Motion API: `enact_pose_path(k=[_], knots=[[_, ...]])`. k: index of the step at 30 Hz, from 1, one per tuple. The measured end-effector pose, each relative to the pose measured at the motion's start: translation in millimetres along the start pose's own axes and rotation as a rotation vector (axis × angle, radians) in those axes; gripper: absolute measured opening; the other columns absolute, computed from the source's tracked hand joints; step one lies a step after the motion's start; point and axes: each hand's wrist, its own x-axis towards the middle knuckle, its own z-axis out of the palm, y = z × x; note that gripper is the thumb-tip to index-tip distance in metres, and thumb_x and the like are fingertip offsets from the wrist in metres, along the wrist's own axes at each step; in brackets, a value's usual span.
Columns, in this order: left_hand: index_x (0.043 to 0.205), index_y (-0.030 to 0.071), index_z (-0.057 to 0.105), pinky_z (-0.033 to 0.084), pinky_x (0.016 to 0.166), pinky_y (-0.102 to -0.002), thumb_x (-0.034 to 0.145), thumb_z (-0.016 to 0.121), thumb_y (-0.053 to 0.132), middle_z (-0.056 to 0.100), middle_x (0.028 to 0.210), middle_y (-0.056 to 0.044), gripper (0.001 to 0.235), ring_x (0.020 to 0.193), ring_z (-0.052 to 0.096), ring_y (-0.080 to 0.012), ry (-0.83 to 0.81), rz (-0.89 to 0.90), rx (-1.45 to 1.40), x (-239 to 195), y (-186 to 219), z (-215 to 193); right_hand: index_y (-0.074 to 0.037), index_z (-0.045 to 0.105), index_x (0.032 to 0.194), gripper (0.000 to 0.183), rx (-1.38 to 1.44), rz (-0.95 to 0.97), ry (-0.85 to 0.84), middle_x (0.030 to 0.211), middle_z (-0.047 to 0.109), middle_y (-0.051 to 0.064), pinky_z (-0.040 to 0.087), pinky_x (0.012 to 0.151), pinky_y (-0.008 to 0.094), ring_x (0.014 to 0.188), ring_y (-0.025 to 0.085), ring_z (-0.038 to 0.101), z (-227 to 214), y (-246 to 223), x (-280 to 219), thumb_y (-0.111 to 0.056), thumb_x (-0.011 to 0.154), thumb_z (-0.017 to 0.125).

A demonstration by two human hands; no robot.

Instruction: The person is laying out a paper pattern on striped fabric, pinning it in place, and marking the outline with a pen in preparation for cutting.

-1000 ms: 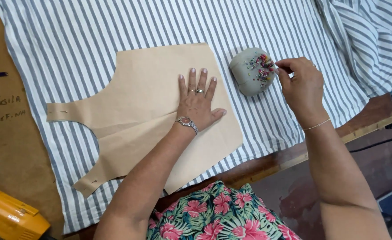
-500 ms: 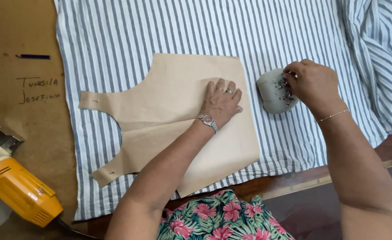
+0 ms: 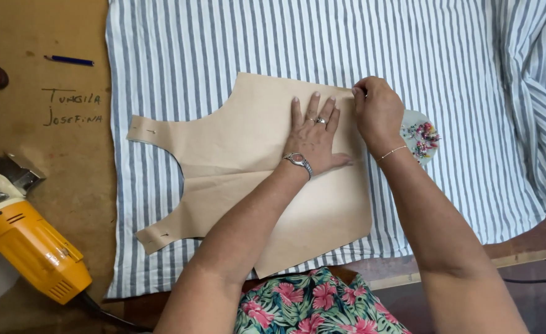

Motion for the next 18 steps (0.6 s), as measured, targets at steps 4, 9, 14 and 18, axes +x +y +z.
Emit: enact_pose_path(k=[4, 9, 14, 18], knots=[[0.161, 0.008, 0.025, -0.008, 0.124, -0.067, 0.081, 0.053, 0.085, 0.013, 0.171, -0.012, 0.114, 0.157, 0.000, -0.0386, -0.023, 0.008, 0.012, 4.2, -3.4, 4.9, -0.010, 0.076, 0.104, 0.006, 0.017, 0.025, -0.113, 0.090, 0.070, 0.007, 0.056, 0.068, 0.038, 0.084, 0.028, 0.074, -2.9, 7.6, 0.1, -0.013, 0.102, 0.071], [0.160, 0.006, 0.025, -0.005, 0.128, -0.060, 0.080, 0.054, 0.087, 0.014, 0.171, -0.013, 0.118, 0.158, 0.002, -0.0360, -0.004, 0.026, 0.007, 8.9, -4.9, 14.3, -0.015, 0.078, 0.104, 0.007, -0.076, -0.038, -0.204, 0.092, 0.066, 0.003, 0.057, 0.067, 0.031, 0.085, 0.025, 0.073, 1.5, 28.3, 9.7, -0.014, 0.098, 0.076], [0.159, 0.005, 0.024, -0.004, 0.129, -0.057, 0.079, 0.057, 0.086, 0.014, 0.171, -0.014, 0.119, 0.158, 0.004, -0.0349, 0.008, 0.030, -0.003, 7.8, -6.0, 16.1, -0.012, 0.081, 0.099, 0.007, -0.167, -0.106, -0.333, 0.083, 0.070, 0.006, 0.060, 0.066, 0.032, 0.079, 0.026, 0.074, -9.1, 16.8, 13.9, -0.013, 0.093, 0.078], [0.160, 0.004, 0.023, -0.005, 0.129, -0.057, 0.080, 0.056, 0.086, 0.013, 0.171, -0.014, 0.119, 0.158, 0.004, -0.0350, 0.007, 0.027, 0.004, 7.9, -6.3, 16.6, -0.013, 0.081, 0.100, 0.009, -0.198, -0.137, -0.331, 0.083, 0.071, 0.005, 0.060, 0.065, 0.031, 0.079, 0.024, 0.075, -5.9, 14.9, 18.7, -0.011, 0.092, 0.078]])
